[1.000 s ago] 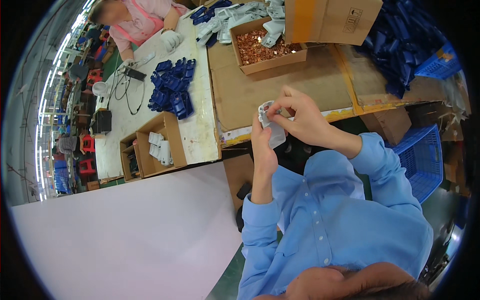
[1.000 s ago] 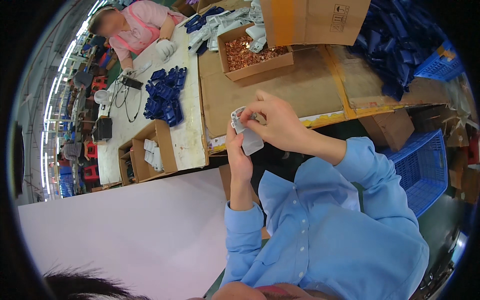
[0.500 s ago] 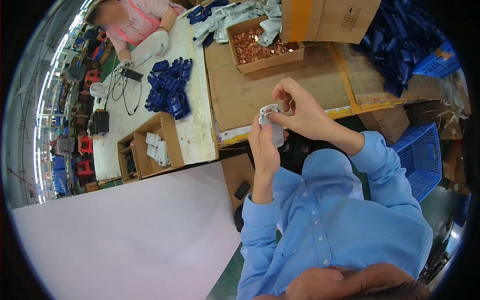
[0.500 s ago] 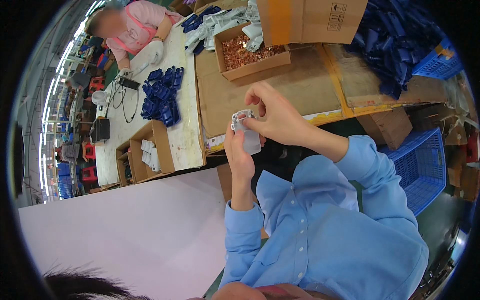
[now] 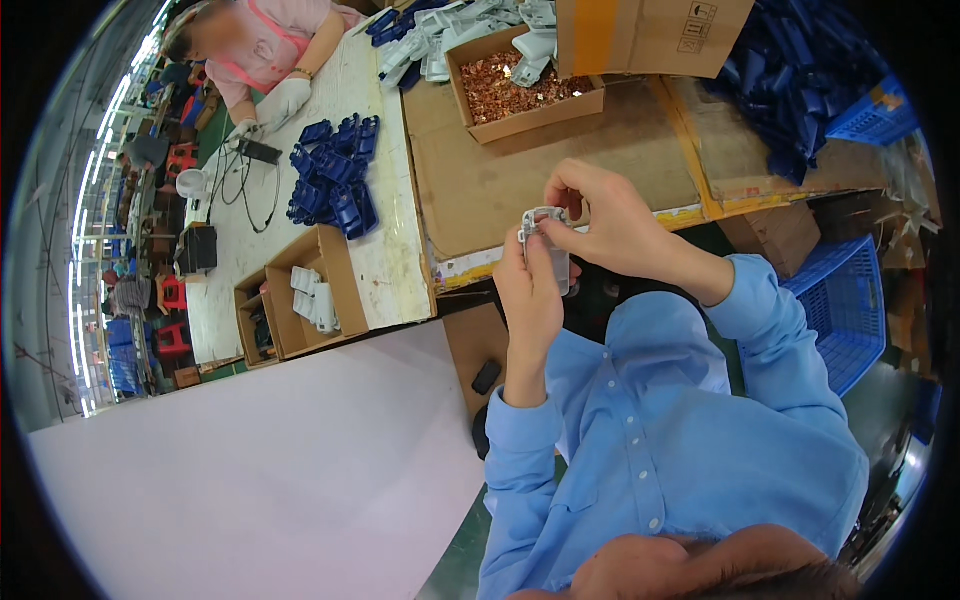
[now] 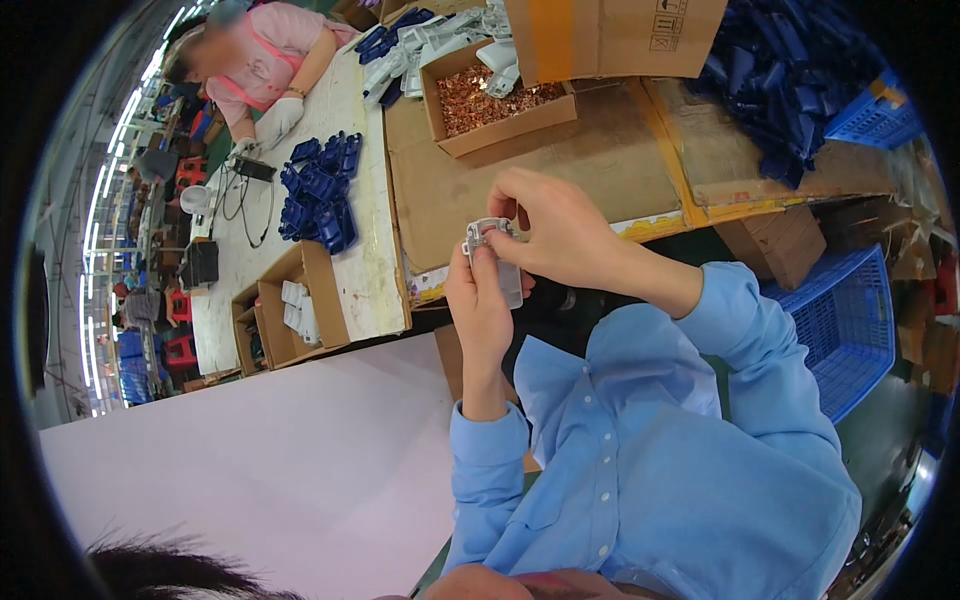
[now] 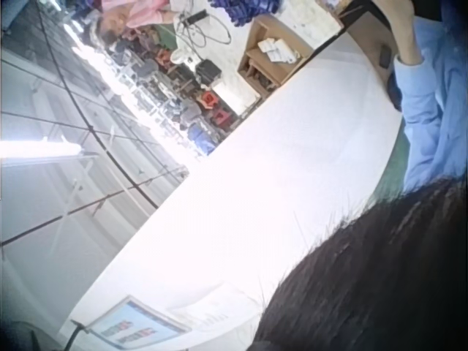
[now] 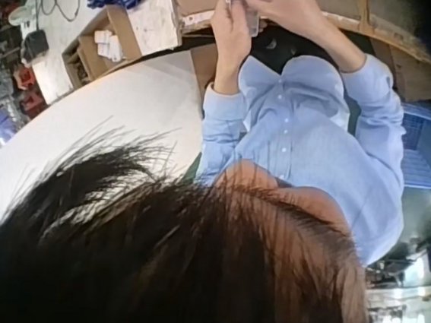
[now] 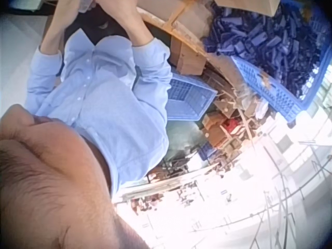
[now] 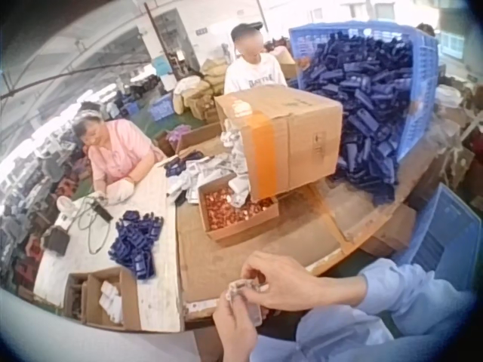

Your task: Assembling small electronic components by inserting metal pins into plastic housings.

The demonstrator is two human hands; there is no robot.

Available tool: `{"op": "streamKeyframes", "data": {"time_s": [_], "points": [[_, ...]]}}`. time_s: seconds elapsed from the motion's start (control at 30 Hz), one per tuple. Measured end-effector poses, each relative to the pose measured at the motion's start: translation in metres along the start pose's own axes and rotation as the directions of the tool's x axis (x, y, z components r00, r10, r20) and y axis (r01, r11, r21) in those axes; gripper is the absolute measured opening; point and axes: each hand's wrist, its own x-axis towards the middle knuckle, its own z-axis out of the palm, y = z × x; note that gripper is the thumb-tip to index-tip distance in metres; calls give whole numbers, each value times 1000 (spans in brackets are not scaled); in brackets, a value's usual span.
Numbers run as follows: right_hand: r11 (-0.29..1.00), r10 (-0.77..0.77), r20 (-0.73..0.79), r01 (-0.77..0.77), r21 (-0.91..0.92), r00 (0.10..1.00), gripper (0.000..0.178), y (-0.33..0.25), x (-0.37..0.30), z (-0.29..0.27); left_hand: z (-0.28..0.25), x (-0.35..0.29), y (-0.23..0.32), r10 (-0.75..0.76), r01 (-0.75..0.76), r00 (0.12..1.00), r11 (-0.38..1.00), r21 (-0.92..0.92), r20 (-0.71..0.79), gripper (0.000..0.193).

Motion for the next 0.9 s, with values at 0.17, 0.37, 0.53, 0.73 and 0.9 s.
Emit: {"op": "streamKeyframes", "data": {"time_s": [0.17, 0.37, 0.53, 0.73, 0.9], "points": [[998, 66, 47, -67, 11, 997, 18, -2, 2, -2, -1, 0, -4, 38, -38, 999, 998, 59, 8, 27], [995, 96, 58, -97, 5, 994, 20, -1, 4, -4, 0, -1, -2, 33, -33, 999, 994, 105, 4, 27], [996, 85, 90, -85, -7, 992, 18, 0, 5, -4, 4, 0, -3, 71, -69, 997, 987, 144, -8, 26], [997, 53, 75, -49, -52, 996, 16, 4, -2, 1, 5, -1, 0, 137, -136, 990, 957, 256, 11, 24], [996, 81, 79, -84, 38, 994, 17, 2, 0, -3, 5, 2, -2, 23, -19, 999, 995, 100, -40, 23]]}}
